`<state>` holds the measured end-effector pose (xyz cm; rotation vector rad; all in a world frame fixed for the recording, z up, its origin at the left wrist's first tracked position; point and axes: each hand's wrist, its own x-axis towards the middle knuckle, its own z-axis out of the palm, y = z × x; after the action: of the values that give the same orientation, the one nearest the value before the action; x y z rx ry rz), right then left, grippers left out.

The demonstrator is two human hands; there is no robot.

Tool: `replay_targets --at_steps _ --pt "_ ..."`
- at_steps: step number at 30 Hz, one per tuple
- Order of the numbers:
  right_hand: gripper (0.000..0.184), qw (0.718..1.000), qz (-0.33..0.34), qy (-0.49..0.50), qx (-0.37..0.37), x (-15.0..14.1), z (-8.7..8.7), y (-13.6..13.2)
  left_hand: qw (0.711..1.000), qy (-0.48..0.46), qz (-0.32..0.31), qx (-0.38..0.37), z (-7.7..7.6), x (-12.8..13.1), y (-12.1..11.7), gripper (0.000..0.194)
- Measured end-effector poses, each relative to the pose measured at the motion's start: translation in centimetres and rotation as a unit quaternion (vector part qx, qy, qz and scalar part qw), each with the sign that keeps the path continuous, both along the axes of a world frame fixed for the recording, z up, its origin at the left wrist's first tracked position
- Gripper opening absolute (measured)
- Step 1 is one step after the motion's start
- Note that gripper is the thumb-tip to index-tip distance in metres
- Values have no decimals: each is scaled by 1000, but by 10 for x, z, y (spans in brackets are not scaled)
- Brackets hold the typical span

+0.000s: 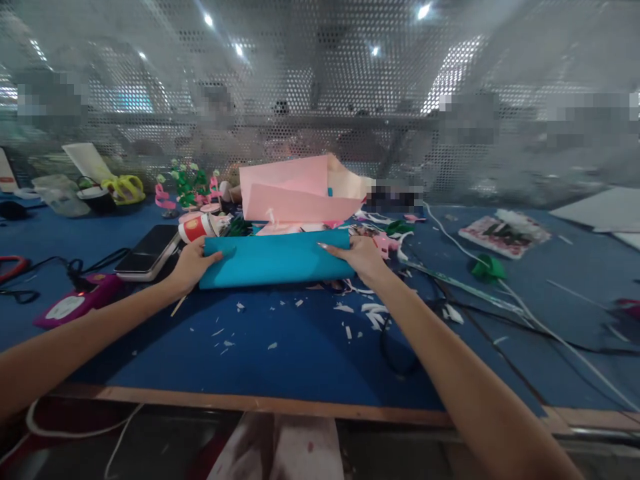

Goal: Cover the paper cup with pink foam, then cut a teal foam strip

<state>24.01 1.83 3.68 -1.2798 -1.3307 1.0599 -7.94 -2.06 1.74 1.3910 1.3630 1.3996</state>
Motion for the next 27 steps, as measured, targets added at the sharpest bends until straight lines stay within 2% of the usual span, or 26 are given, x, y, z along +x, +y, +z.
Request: replay_targets --at_steps 6,9,12,16,21,27 --pt "39 996 47 52 -54 1 -3 -5 997 -27 -57 39 -3 -2 -2 64" --pt "39 996 48 49 -63 1 -6 -3 996 -19 -88 25 0 -2 -4 60" --pt "34 997 13 47 -62 2 -9 0 996 23 -85 28 0 -3 -6 57" --pt "34 999 -37 27 -9 2 -10 1 993 90 -71 40 -2 -6 -6 50" --pt "40 999 -26 14 19 -1 -7 -2 988 134 -43 59 -4 -7 -4 33" --pt "31 999 -4 45 -16 -1 -5 -6 990 122 -67 34 -4 -6 -6 41"
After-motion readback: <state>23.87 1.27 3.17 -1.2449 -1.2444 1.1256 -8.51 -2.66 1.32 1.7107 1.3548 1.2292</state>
